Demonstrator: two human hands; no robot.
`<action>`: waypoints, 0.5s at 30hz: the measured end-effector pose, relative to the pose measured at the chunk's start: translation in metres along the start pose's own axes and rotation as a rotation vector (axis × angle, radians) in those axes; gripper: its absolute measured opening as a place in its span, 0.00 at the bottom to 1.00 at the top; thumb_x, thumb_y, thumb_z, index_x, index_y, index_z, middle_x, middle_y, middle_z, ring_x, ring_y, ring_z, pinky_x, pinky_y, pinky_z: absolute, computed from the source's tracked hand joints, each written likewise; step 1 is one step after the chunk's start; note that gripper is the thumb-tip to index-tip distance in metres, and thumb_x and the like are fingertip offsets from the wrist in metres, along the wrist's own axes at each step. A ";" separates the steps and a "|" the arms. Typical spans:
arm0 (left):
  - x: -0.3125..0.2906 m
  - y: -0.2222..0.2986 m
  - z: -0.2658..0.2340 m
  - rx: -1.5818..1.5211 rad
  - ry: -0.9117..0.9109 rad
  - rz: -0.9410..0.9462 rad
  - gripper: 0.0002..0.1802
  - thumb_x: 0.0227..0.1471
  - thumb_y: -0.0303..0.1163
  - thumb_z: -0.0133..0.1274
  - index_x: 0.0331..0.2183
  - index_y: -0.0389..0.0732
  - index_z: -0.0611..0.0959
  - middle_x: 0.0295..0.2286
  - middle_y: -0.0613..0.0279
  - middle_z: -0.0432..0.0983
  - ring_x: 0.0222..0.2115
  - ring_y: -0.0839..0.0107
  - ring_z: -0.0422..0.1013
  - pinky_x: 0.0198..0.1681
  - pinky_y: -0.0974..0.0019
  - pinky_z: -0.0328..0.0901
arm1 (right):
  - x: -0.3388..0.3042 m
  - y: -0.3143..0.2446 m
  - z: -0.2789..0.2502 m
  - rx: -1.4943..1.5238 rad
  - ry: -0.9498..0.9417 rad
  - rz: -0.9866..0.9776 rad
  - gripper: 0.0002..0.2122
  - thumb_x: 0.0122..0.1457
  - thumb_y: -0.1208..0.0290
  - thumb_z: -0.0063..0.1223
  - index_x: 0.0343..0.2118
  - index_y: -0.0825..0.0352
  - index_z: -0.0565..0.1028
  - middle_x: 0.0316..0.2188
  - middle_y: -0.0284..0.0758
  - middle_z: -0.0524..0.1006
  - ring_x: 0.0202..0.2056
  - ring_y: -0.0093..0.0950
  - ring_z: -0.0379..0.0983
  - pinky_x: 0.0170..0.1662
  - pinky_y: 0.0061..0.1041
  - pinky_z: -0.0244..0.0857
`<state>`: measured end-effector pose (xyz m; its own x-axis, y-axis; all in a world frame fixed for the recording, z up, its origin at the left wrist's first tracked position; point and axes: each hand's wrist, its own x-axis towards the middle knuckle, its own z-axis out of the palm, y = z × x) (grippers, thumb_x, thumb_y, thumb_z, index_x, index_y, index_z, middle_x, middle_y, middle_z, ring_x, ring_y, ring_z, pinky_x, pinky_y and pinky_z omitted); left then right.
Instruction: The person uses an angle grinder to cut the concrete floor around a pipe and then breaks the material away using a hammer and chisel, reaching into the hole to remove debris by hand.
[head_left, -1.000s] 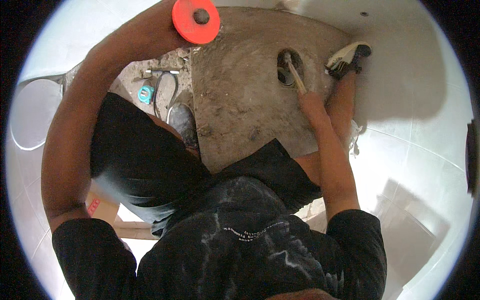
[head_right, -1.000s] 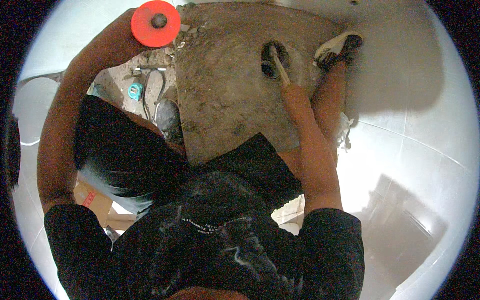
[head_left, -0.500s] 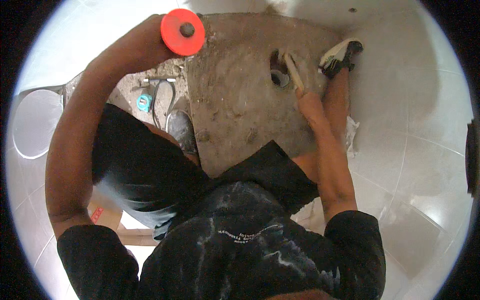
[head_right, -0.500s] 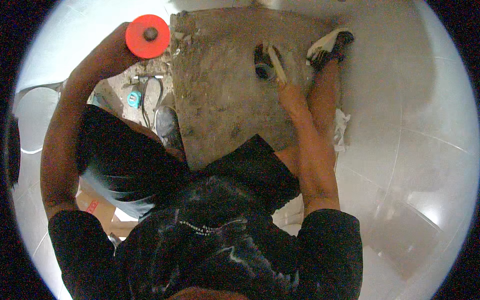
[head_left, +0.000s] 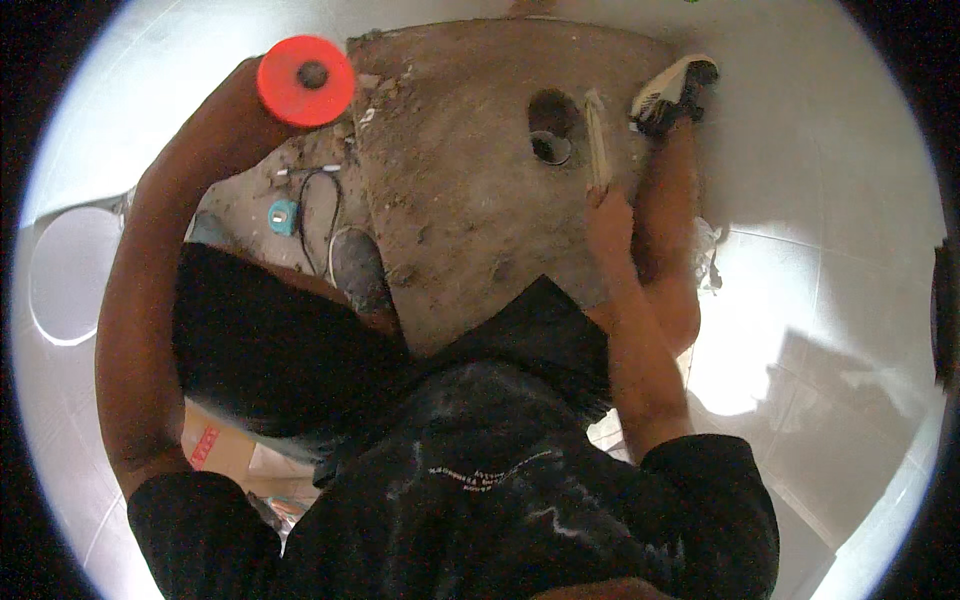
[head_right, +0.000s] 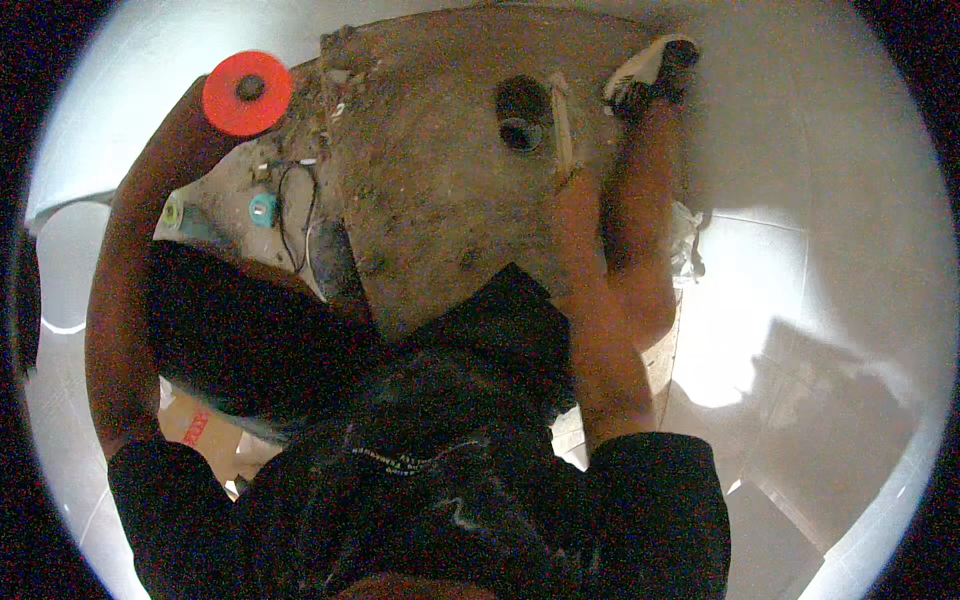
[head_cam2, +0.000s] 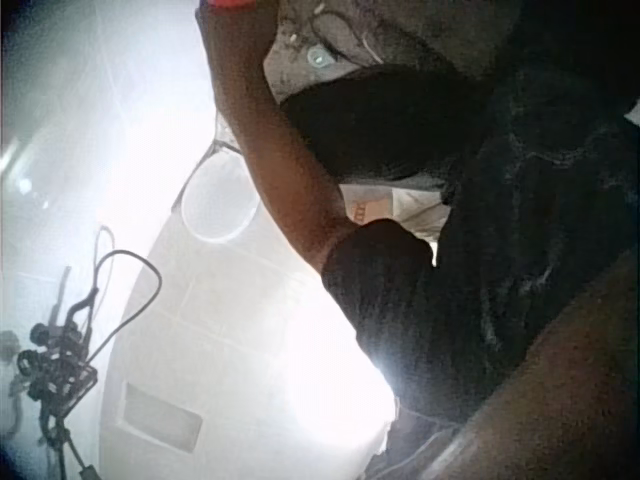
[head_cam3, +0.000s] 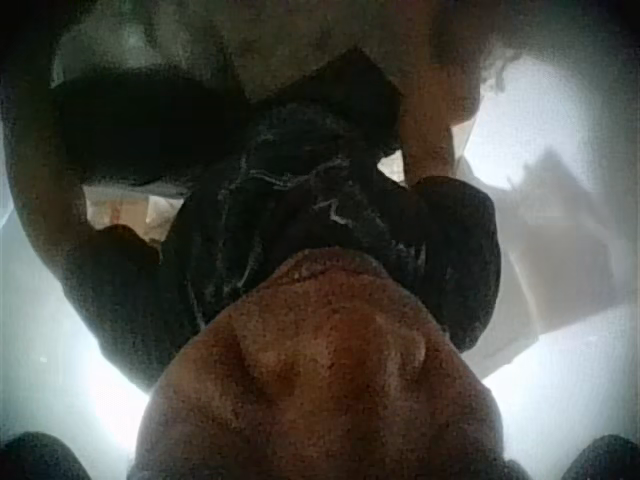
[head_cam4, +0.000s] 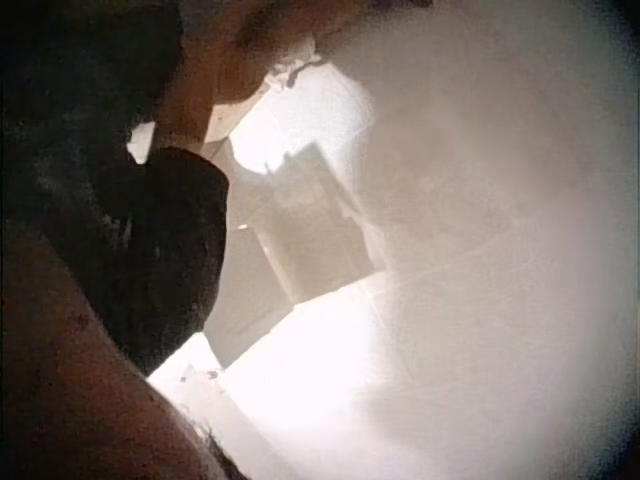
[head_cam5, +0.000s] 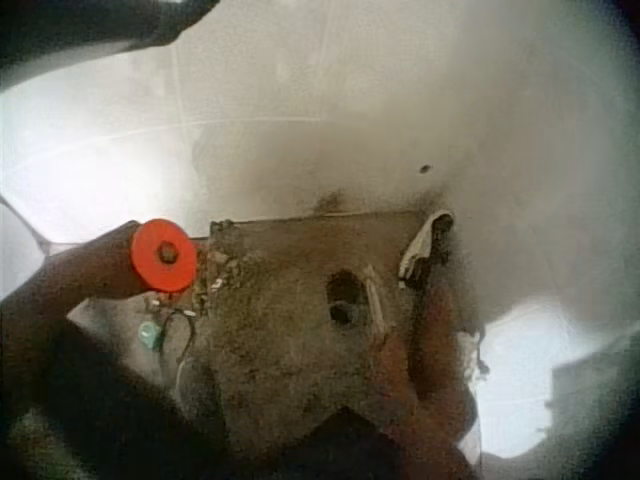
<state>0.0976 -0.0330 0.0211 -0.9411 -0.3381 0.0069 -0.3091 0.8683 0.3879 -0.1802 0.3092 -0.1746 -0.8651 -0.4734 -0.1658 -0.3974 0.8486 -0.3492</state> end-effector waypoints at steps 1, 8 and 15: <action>-0.001 -0.005 -0.001 0.008 0.012 0.004 0.17 0.48 0.31 0.60 0.40 0.35 0.78 0.36 0.49 0.78 0.40 0.53 0.74 0.45 0.58 0.68 | -0.007 0.007 0.011 0.049 0.076 0.025 0.15 0.61 0.64 0.48 0.42 0.73 0.70 0.33 0.55 0.77 0.36 0.55 0.74 0.41 0.49 0.67; -0.005 0.008 0.006 -0.222 0.103 -0.150 0.12 0.48 0.31 0.61 0.35 0.38 0.80 0.31 0.52 0.79 0.35 0.54 0.77 0.37 0.58 0.69 | -0.043 0.030 0.049 0.067 0.130 0.358 0.29 0.53 0.75 0.55 0.57 0.74 0.57 0.42 0.55 0.72 0.44 0.52 0.71 0.48 0.44 0.69; -0.016 -0.009 0.005 -0.067 -0.022 -0.273 0.15 0.51 0.32 0.60 0.38 0.36 0.77 0.35 0.53 0.76 0.38 0.60 0.72 0.44 0.61 0.64 | 0.010 -0.001 0.064 0.313 0.275 -0.186 0.24 0.55 0.75 0.52 0.55 0.71 0.63 0.46 0.49 0.71 0.47 0.45 0.69 0.51 0.39 0.63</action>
<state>0.1147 -0.0340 0.0128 -0.8273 -0.5476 -0.1258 -0.5424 0.7201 0.4327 -0.1689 0.2889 -0.2349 -0.8536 -0.4950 0.1623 -0.4788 0.6228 -0.6187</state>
